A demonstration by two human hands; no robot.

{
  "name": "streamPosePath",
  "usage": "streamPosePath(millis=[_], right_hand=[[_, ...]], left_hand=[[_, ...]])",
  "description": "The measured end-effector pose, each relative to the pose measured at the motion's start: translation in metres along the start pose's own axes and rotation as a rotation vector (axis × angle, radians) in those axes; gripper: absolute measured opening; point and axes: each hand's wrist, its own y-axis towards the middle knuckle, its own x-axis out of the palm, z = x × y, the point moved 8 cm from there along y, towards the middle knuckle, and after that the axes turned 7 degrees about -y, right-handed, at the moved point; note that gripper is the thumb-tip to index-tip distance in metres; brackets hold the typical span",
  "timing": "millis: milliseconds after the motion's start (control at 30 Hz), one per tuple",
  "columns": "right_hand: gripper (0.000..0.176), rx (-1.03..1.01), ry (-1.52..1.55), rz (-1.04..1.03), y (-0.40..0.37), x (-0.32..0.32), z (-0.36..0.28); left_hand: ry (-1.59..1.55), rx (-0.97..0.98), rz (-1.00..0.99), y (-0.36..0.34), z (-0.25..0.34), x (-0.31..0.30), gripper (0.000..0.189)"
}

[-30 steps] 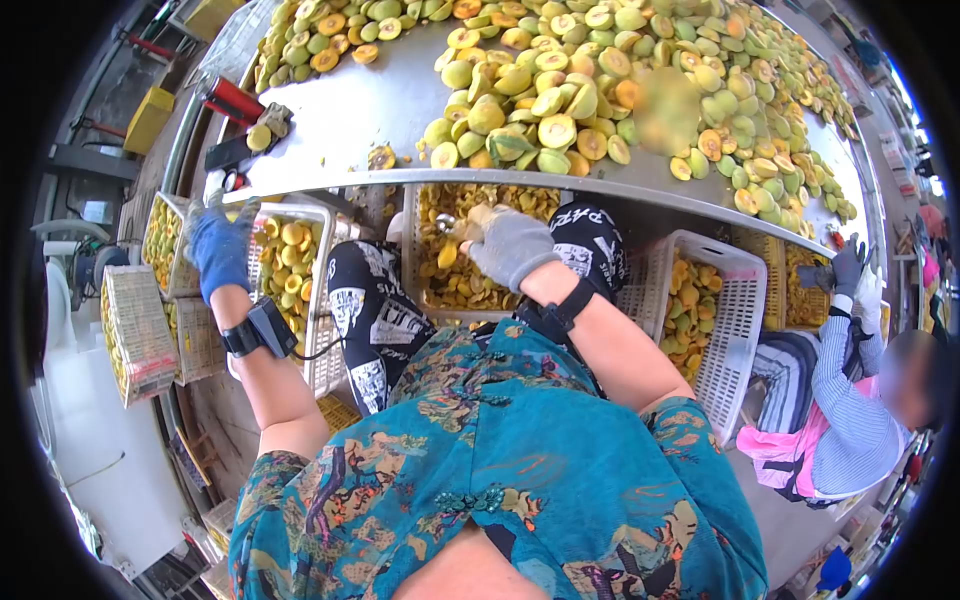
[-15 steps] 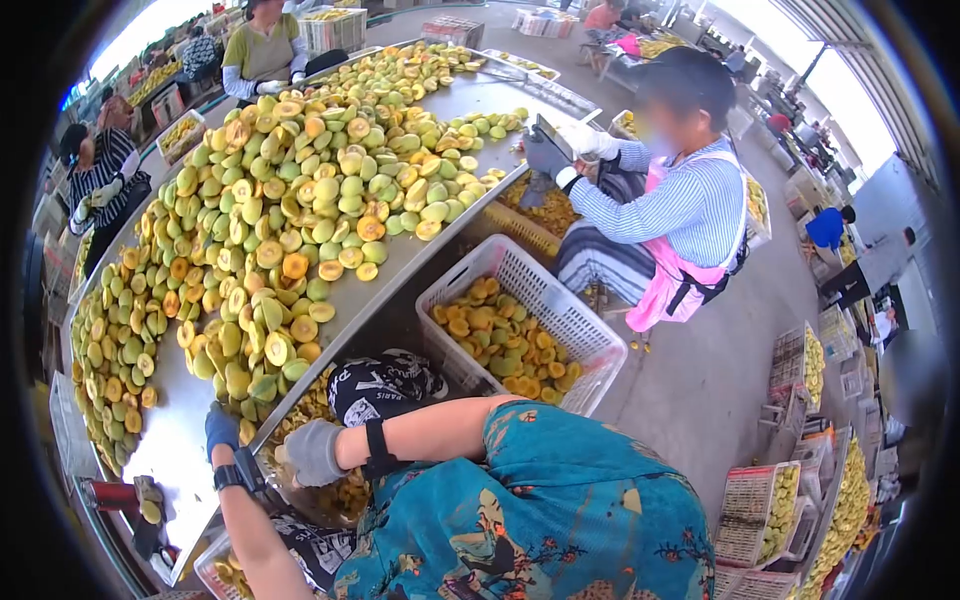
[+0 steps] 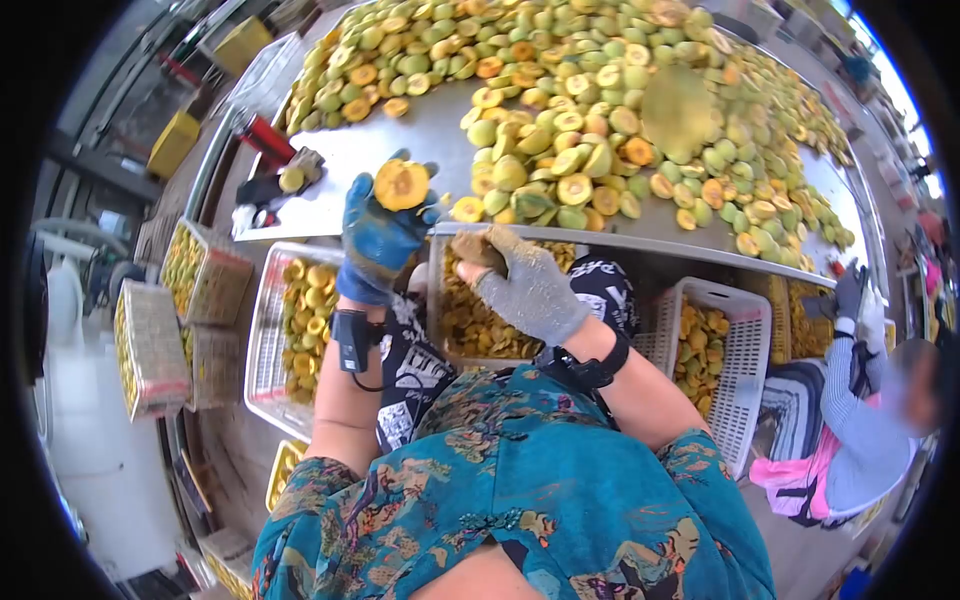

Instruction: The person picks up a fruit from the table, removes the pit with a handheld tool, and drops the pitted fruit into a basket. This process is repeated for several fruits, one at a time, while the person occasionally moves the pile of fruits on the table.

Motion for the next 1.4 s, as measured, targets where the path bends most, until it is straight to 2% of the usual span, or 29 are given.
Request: streamPosePath(millis=[33,100,167,233,300,333,400,533,600,733,833,900,933,967,1033,1067,1100,1167,1200,1233,1300,1333,1367,1400], right_hand=[[0.031,0.061,-0.043,-0.034,0.0,0.004,-0.005],[0.033,0.027,-0.071,-0.033,0.001,0.012,-0.019],[0.033,-0.117,-0.206,0.078,0.002,0.009,-0.038],[0.033,-0.136,-0.161,0.108,0.003,0.011,-0.041],[0.032,-0.13,-0.072,0.15,0.001,0.01,-0.038],[0.032,-0.127,-0.072,0.15,0.0,0.009,-0.039],[0.033,-0.132,-0.038,0.101,0.0,0.01,-0.044],[0.033,-0.174,-0.144,0.16,-0.005,0.016,-0.046],[0.035,-0.108,-0.283,0.146,-0.005,0.019,-0.037],[0.036,-0.138,-0.172,0.087,-0.003,0.023,-0.035],[0.036,-0.108,-0.14,-0.009,0.0,0.026,-0.031],[0.033,0.01,-0.093,-0.081,0.0,0.026,-0.025],[0.035,0.02,-0.093,-0.084,0.001,0.025,-0.026],[0.035,0.013,-0.101,-0.081,0.002,0.023,-0.027],[0.035,0.049,-0.114,-0.144,0.004,0.026,-0.021],[0.032,0.015,-0.1,-0.137,0.004,0.028,-0.016],[0.032,0.009,-0.108,-0.136,0.005,0.027,-0.013],[0.029,-0.009,-0.155,-0.229,0.005,0.035,-0.005],[0.026,0.023,-0.172,-0.255,0.001,0.039,0.008],[0.026,0.024,-0.173,-0.257,0.001,0.038,0.009],[0.034,-0.064,-0.027,-0.185,0.001,0.031,0.001],[0.034,-0.062,-0.029,-0.192,0.002,0.024,-0.006],[0.034,0.138,0.004,-0.375,-0.001,0.027,-0.004],[0.035,0.339,0.034,-0.558,-0.009,0.03,0.0]], left_hand=[[-0.052,-0.01,-0.114,-0.006,-0.003,0.007,0.056],[0.255,0.23,0.175,-0.027,0.0,0.023,0.062],[0.309,0.291,0.198,-0.041,-0.008,0.048,0.061],[0.364,0.356,0.211,-0.051,-0.007,0.052,0.061],[1.389,0.63,0.137,-0.064,-0.001,0.078,0.061],[1.387,0.626,0.138,-0.068,-0.003,0.082,0.061],[0.898,0.478,0.12,-0.068,-0.011,0.081,0.057],[1.028,0.561,0.143,-0.07,-0.015,0.083,0.054],[0.763,0.484,0.189,-0.068,-0.021,0.073,0.055],[0.723,0.468,0.213,-0.07,-0.027,0.061,0.055],[0.838,0.54,0.177,-0.069,-0.03,0.056,0.063],[0.903,0.628,0.102,-0.072,-0.033,0.056,0.08],[0.775,0.48,0.139,-0.068,-0.037,0.05,0.094],[0.77,0.487,0.131,-0.067,-0.04,0.046,0.094],[0.846,0.655,0.158,-0.07,-0.037,0.036,0.036],[1.056,0.618,0.118,-0.067,-0.037,0.041,0.046],[1.051,0.626,0.114,-0.064,-0.039,0.034,0.046],[1.019,0.642,0.248,-0.06,-0.038,0.009,0.053],[0.783,0.444,0.309,-0.048,-0.04,-0.012,0.047],[0.781,0.444,0.311,-0.048,-0.034,-0.002,0.047],[0.689,0.259,0.104,-0.044,-0.041,0.032,0.038],[0.684,0.26,0.108,-0.045,-0.036,0.039,0.038],[0.894,0.246,0.006,-0.045,-0.035,0.054,0.036],[1.101,0.228,-0.099,-0.043,-0.036,0.065,0.05]])
